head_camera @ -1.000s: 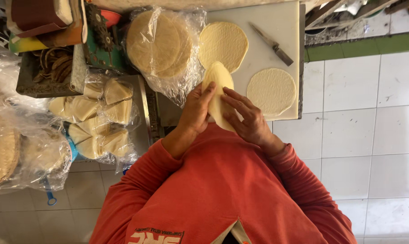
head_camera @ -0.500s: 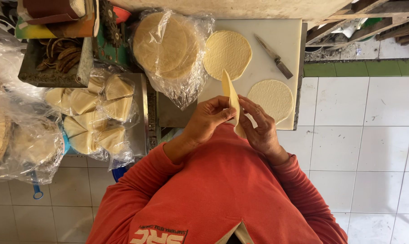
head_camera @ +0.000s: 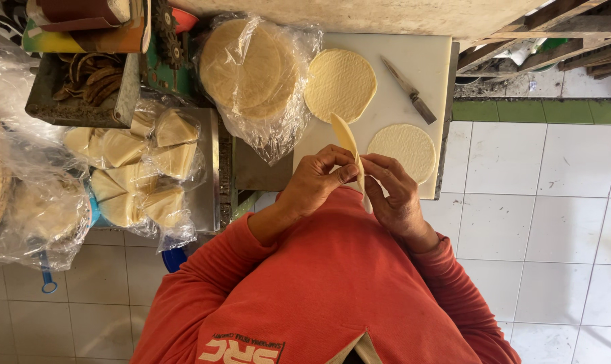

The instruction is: The person picks up thin dough discs from a stack on a counter, folds each one individually by hand, and places it into a new pile on the workspace.

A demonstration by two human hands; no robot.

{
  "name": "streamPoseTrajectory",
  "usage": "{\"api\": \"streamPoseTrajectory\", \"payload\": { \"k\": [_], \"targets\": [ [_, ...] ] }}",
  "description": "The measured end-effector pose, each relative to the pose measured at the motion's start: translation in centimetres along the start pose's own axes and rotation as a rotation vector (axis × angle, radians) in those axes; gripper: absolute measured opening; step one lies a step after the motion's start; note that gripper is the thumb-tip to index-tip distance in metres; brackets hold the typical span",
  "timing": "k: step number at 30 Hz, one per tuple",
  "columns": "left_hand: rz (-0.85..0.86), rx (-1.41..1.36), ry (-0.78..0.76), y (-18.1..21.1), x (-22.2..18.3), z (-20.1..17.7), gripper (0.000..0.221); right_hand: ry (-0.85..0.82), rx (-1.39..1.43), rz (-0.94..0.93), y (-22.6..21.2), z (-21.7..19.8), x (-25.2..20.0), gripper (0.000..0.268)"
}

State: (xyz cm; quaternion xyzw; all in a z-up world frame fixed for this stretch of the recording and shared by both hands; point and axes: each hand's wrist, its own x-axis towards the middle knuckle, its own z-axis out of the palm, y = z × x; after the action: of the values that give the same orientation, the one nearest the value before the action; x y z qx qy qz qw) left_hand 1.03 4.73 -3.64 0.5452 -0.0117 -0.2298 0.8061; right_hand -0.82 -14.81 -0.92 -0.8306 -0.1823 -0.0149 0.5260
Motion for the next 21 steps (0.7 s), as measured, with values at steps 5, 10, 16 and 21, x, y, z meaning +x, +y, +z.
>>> {"api": "streamPoseTrajectory", "payload": {
  "k": [5, 10, 16, 21],
  "targets": [
    [-0.04, -0.064, 0.002, -0.5, 0.1, 0.0, 0.017, 0.036, -0.006, -0.053, 0.5, 0.1, -0.1, 0.033],
    [-0.036, -0.161, -0.005, -0.7, 0.2, 0.3, 0.016, 0.037, 0.017, 0.0, 0.3, -0.3, -0.3, 0.024],
    [-0.055, 0.011, 0.016, -0.3, 0.1, 0.8, 0.021, -0.053, 0.123, 0.089, -0.3, -1.4, -0.3, 0.02],
    [0.009, 0.202, 0.032, -0.4, -0.1, 1.3, 0.025, -0.06, 0.099, 0.122, -0.6, -1.6, 0.0, 0.022]
  ]
}}
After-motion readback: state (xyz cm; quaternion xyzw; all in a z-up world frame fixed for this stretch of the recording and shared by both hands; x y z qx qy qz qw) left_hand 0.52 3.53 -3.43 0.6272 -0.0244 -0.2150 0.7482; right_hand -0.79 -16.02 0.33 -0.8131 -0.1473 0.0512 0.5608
